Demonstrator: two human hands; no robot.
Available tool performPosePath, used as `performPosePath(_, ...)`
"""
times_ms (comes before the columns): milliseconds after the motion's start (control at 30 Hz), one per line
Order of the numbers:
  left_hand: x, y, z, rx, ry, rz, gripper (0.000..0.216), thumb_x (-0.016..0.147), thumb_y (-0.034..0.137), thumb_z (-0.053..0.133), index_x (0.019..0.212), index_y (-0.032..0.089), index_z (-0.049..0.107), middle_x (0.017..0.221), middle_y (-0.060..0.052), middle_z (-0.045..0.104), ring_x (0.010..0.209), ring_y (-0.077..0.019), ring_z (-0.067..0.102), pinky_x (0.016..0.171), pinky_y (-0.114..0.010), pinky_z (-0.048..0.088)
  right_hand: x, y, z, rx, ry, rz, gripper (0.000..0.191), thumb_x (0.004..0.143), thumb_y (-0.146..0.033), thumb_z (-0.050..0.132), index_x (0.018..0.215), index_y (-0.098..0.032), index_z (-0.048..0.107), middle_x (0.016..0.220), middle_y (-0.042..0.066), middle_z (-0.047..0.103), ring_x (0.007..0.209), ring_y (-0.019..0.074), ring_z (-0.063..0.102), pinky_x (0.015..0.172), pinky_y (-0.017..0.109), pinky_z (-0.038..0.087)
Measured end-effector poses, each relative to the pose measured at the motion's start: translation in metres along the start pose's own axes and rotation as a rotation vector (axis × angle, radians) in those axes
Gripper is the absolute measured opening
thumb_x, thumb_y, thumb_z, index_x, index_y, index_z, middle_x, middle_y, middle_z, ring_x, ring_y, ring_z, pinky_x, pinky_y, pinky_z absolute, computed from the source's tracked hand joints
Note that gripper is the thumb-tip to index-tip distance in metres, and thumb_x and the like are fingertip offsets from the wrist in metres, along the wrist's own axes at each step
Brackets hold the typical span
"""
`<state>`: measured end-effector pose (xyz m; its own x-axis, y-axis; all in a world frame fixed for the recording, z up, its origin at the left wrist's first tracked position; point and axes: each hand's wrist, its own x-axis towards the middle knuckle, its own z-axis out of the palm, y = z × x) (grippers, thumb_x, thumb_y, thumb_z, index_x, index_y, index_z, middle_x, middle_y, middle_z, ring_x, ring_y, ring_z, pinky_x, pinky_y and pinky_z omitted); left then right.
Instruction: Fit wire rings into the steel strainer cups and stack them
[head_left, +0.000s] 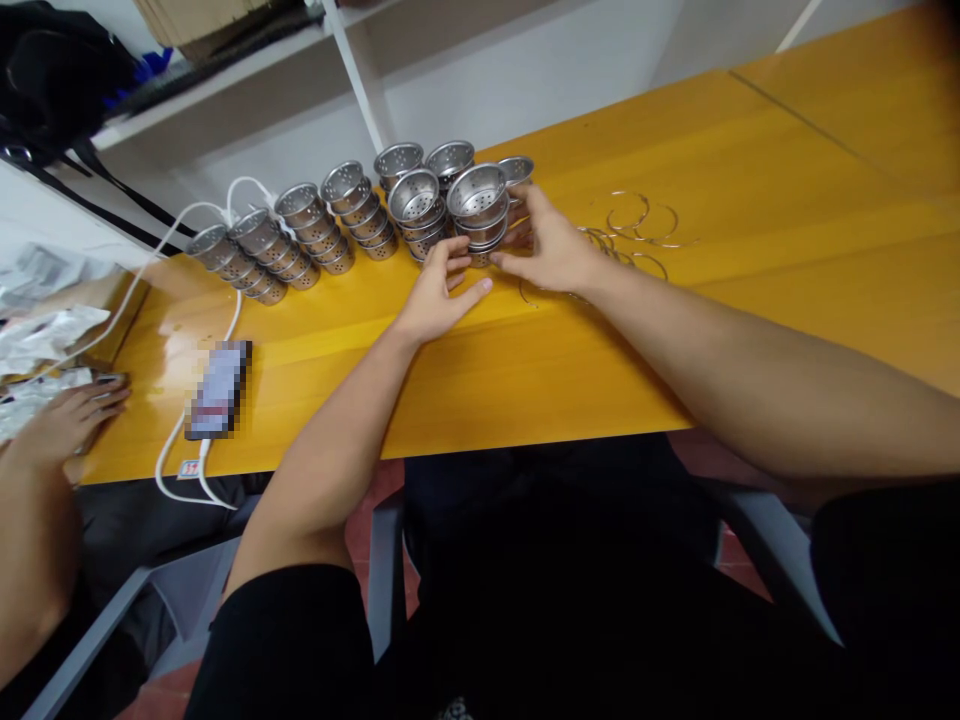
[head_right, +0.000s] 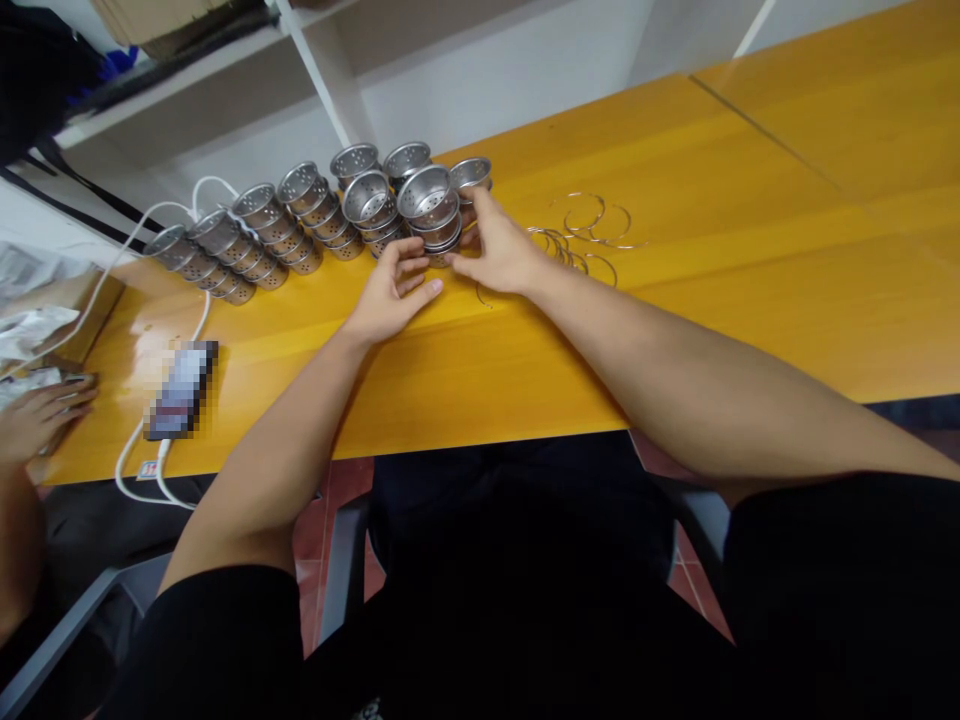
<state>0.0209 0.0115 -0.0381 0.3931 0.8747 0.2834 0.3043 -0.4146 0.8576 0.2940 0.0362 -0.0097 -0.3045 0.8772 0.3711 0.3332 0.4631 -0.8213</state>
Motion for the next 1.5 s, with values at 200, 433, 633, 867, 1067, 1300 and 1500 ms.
performPosePath(200,0.003,-0.013,0.000,0.006,0.031,-0.040,0.097,0.105,0.057,0.103,0.181,0.035,0.047,0.202,-0.021,0.052,0.183,-0.0427,0.065,0.152,-0.071,0.061,0.001,0.008,0.001,0.005,0.004,-0.002,0.111,0.086,-0.084,0.116,0.172,-0.036,0.065,0.151,0.015,0.079,0.141,0.0491,0.082,0.132,0.074,0.071)
performPosePath(433,0.002,-0.005,-0.001,0.032,0.029,-0.021,0.092,0.104,0.061,0.102,0.179,0.034,0.054,0.193,-0.020,0.056,0.171,-0.0383,0.072,0.147,-0.064,0.066,0.001,0.007,0.000,0.019,0.004,0.055,0.094,0.094,-0.089,0.107,0.162,-0.037,0.069,0.145,0.015,0.082,0.138,0.0485,0.086,0.131,0.078,0.071)
performPosePath(633,-0.001,-0.002,0.000,0.035,0.006,-0.008,0.095,0.105,0.066,0.101,0.180,0.038,0.050,0.199,-0.019,0.049,0.179,-0.0419,0.065,0.146,-0.066,0.067,-0.003,0.001,0.000,0.021,0.008,0.048,0.079,0.100,-0.087,0.102,0.155,-0.038,0.072,0.140,0.013,0.084,0.137,0.0468,0.086,0.130,0.076,0.071)
performPosePath(867,-0.003,0.007,0.000,0.064,0.007,0.009,0.069,0.106,0.060,0.096,0.159,0.030,0.064,0.177,-0.018,0.062,0.161,-0.0346,0.077,0.141,-0.057,0.071,-0.006,-0.005,-0.006,-0.054,0.079,0.046,0.072,0.104,-0.088,0.097,0.148,-0.037,0.073,0.147,0.013,0.083,0.148,0.0496,0.080,0.136,0.079,0.066)
performPosePath(1067,-0.004,0.010,0.001,0.104,-0.031,0.024,0.059,0.106,0.054,0.091,0.154,0.028,0.070,0.171,-0.018,0.069,0.155,-0.0330,0.081,0.143,-0.059,0.069,0.003,0.004,-0.033,-0.070,0.258,0.074,0.049,0.117,-0.058,0.093,0.146,-0.033,0.063,0.171,0.016,0.072,0.151,0.0358,0.068,0.142,0.059,0.060)
performPosePath(1300,-0.005,0.018,0.001,0.085,-0.091,0.055,0.051,0.108,0.051,0.092,0.148,0.023,0.076,0.162,-0.018,0.077,0.148,-0.0285,0.085,0.141,-0.051,0.069,0.030,-0.008,-0.064,-0.151,0.283,0.328,0.064,0.117,0.004,0.085,0.170,-0.017,0.055,0.186,0.028,0.062,0.156,0.0311,0.073,0.134,0.050,0.060)
performPosePath(1500,-0.006,0.018,0.000,0.101,-0.121,0.098,0.040,0.110,0.045,0.092,0.139,0.022,0.078,0.152,-0.015,0.085,0.138,-0.0261,0.089,0.136,-0.050,0.073,0.066,-0.017,-0.056,-0.204,0.111,0.337,0.126,0.095,0.013,0.109,0.200,-0.007,0.042,0.205,0.032,0.045,0.183,0.0286,0.056,0.155,0.046,0.044)
